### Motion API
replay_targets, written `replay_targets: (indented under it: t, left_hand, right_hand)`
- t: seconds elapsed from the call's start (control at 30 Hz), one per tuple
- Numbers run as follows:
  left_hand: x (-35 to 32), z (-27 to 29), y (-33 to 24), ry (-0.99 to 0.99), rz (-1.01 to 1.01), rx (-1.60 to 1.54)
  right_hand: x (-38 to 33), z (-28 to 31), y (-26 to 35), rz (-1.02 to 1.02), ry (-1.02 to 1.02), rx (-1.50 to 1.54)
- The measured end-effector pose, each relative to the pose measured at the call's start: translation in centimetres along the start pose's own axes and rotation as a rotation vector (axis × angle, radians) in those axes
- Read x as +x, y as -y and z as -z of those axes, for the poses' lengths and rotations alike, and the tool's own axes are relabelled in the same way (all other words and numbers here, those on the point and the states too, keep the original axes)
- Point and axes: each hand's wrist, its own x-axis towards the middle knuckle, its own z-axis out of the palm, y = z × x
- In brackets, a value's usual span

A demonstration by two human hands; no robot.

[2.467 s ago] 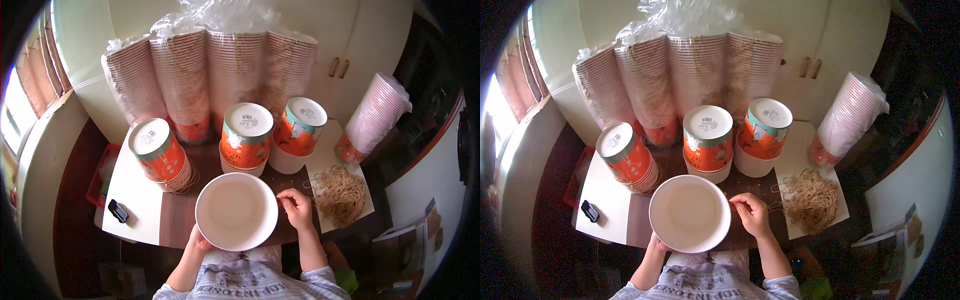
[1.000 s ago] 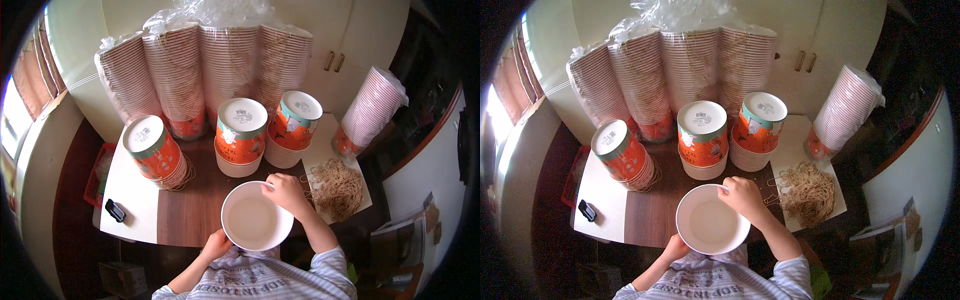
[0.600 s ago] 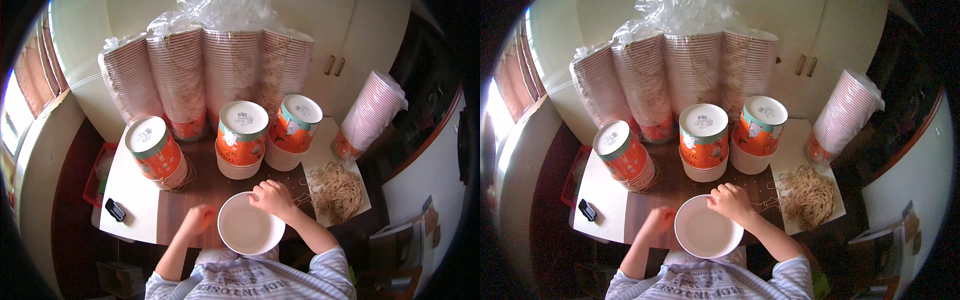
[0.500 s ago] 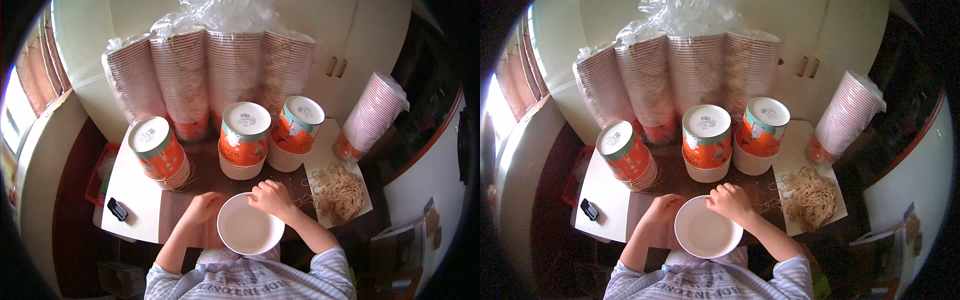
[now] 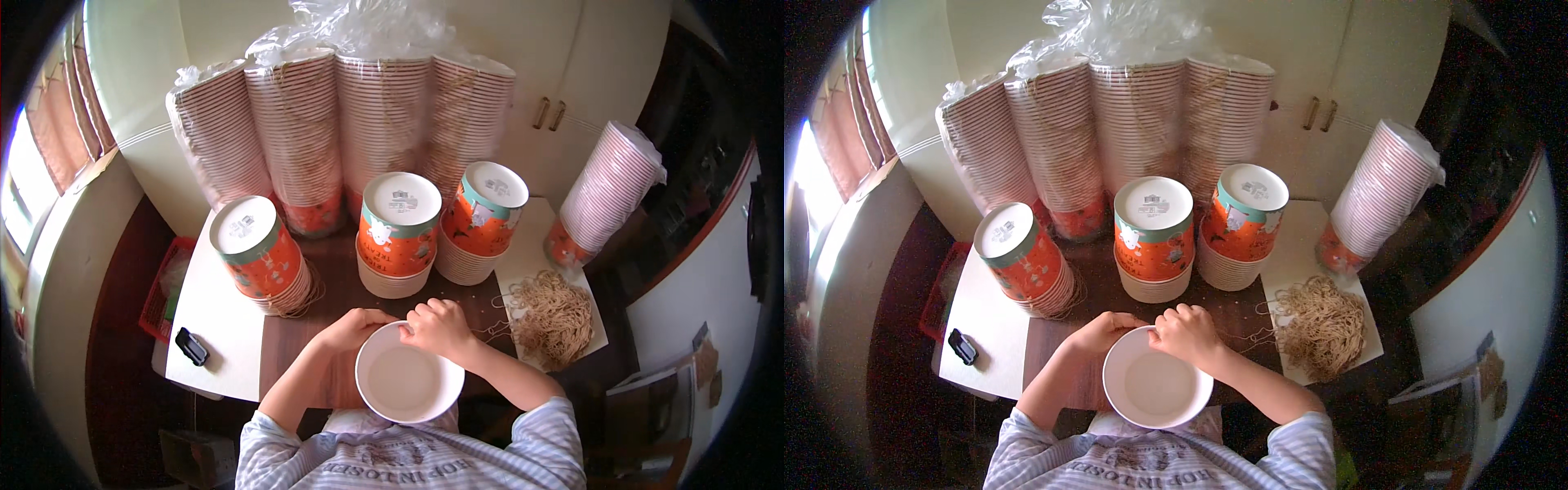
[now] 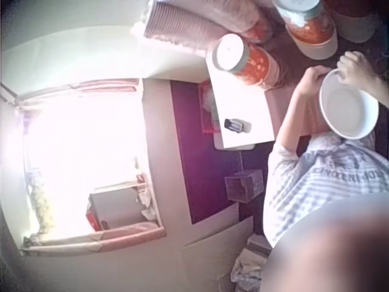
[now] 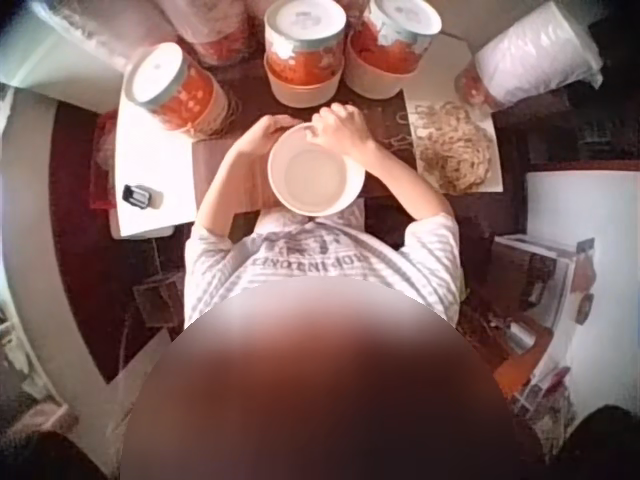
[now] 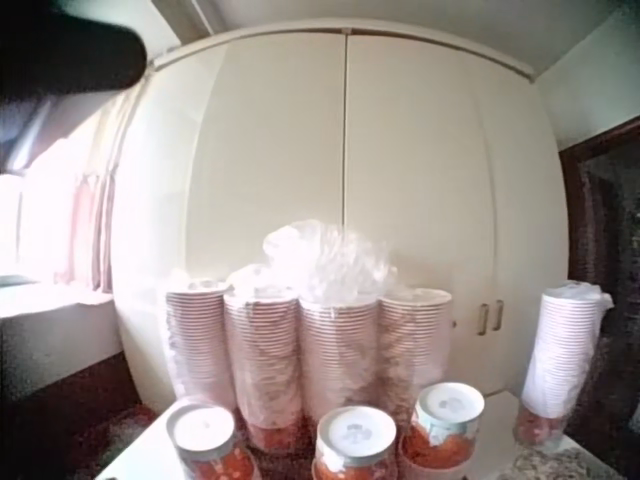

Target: Bundling stacks of paper cups together using rubber bands.

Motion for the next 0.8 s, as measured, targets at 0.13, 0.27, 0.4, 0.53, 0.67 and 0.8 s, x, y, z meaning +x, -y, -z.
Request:
replay_targets:
  t: [0.13,0.27,0.4,0.53,0.67,0.8]
  left_hand:
    - [1.0,0.4,0.4,0.029,0.058,0.024]
    - [1.9,0.9,0.3,0.077,-0.02,0.097]
    - [2.0,0.9,-0.4,0.062,-0.005,0.153]
    - [1.6,0.5,0.1,0.002,0.032,0.181]
    - [0.6,0.0,0.6,-0.19,0.053,0.135]
    - [-0.8,0.6,0.7,-0.214,0.299,-0.11]
  right_hand:
    - [0.0,0.1,0.1,0.013,0.004,0.0]
    - [0.0,0.2,0.1,0.006,0.012,0.003]
    - [0.0,0.0,-0.1,0.019,-0.002,0.036]
    - [0.3,0.2,-0.5,0.048,0.083,0.076]
    - [0.7,-0.3,-1.4,0.132,0.094,0.154]
    - [0.6,0.1,-1.4,0.117,0.137,0.349]
